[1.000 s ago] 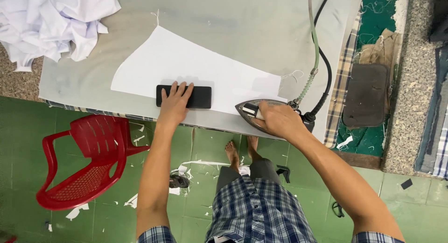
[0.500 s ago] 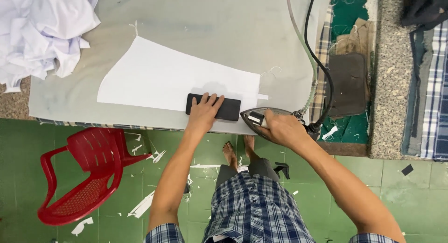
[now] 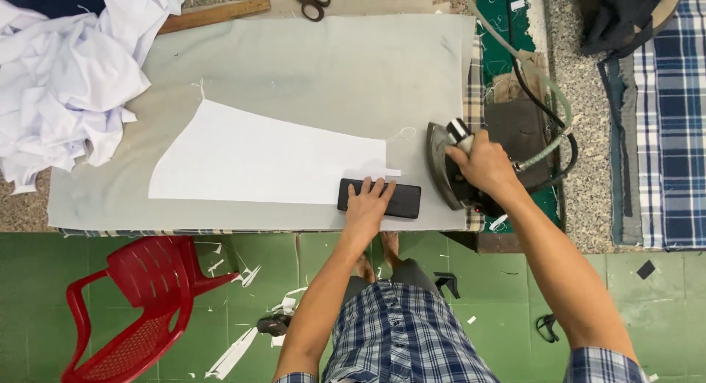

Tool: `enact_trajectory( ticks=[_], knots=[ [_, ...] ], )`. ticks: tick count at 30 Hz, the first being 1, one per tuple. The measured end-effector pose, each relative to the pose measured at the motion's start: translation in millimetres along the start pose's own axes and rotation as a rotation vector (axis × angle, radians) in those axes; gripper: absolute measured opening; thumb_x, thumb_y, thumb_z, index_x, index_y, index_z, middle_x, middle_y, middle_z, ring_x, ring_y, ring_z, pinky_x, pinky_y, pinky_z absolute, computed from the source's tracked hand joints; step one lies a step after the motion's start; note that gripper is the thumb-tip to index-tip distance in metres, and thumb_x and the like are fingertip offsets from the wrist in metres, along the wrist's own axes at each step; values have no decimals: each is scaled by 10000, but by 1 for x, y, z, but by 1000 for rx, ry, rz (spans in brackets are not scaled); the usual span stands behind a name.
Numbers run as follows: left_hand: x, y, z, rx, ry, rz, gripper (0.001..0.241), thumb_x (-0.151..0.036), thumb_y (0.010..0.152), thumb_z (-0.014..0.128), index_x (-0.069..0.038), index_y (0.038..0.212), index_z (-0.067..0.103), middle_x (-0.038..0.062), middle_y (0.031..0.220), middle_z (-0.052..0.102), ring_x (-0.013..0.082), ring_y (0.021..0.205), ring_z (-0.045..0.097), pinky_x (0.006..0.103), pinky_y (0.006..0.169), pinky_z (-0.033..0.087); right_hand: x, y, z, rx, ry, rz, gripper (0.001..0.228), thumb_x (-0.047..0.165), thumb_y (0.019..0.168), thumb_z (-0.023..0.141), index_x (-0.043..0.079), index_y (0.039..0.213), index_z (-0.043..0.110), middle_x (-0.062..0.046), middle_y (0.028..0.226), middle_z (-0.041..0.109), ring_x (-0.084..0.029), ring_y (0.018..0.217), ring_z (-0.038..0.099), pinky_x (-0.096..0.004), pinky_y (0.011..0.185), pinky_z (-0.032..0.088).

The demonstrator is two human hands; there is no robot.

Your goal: The person irons a piece of white fabric on a workstation and then uses scissors to cut it along a specific line.

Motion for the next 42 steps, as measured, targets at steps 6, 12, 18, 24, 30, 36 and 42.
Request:
enact_trajectory(
  ticks=[6, 12, 18, 24, 30, 36, 42],
  knots=[
    [0, -6, -4, -44, -7, 3, 839, -8, 830, 789, -140, 1564, 405, 193, 1526, 473, 423, 1444, 372, 716, 1144, 244, 5, 64, 17, -70, 223, 4, 741, 569, 1006, 610, -93, 1310, 472, -408, 1157, 600, -504, 1024, 669, -564, 735, 592],
    [-10, -16, -9, -106, 109, 9, 944, 34, 761, 818, -135, 1577, 374, 203, 1557, 439, 415, 1450, 359, 707, 1157, 220, 43, -39, 6, -205, -271, -258, 778, 324, 923, 664, -92, 1515, 379, -358, 1497, 376, -517, 1337, 417, -602, 1014, 392],
    [-7, -24, -17, -177, 172, 49, 918, -22, 743, 852, -108, 1547, 417, 241, 1488, 491, 439, 1396, 413, 721, 1123, 256, 46, -66, 17, -813, -540, -515, 496, -16, 865, 620, -69, 1358, 606, -341, 1375, 555, -459, 1171, 559, -460, 896, 435],
    [79, -35, -62, -348, 180, -74, 774, -228, 816, 801, -98, 1509, 482, 226, 1418, 536, 414, 1309, 458, 673, 1143, 243, 44, -62, 14, -640, -554, -508, 564, -63, 799, 671, -75, 1360, 609, -363, 1371, 553, -465, 1156, 592, -462, 898, 495],
    [159, -16, -78, -399, 108, -63, 666, -313, 907, 723, -109, 1504, 507, 200, 1348, 537, 356, 1259, 443, 567, 1148, 306, 23, 20, -11, -77, -214, -117, 744, 496, 910, 660, 81, 1503, 484, -213, 1153, 715, -389, 1037, 717, -504, 860, 552],
    [198, 18, -98, -368, -23, 151, 706, -393, 865, 745, -85, 1465, 536, 182, 1186, 533, 345, 1171, 491, 485, 1049, 417, 32, 28, 12, 20, 376, 246, 640, 419, 1001, 593, 24, 1494, 493, -269, 1225, 679, -412, 1099, 675, -547, 888, 545],
    [241, 2, -107, -369, -33, 435, 710, -341, 833, 783, -30, 1427, 551, 188, 1039, 521, 349, 1047, 520, 443, 949, 467, 161, -50, 9, -212, 169, 288, 614, 415, 971, 602, 16, 1432, 528, -286, 1158, 704, -455, 1048, 701, -564, 876, 564]
  ],
)
Point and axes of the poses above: each hand's wrist, its own y-axis towards the middle knuckle, its own z-axis out of the palm, x = y × z, the point moved 9 cm from there along y, towards the middle knuckle
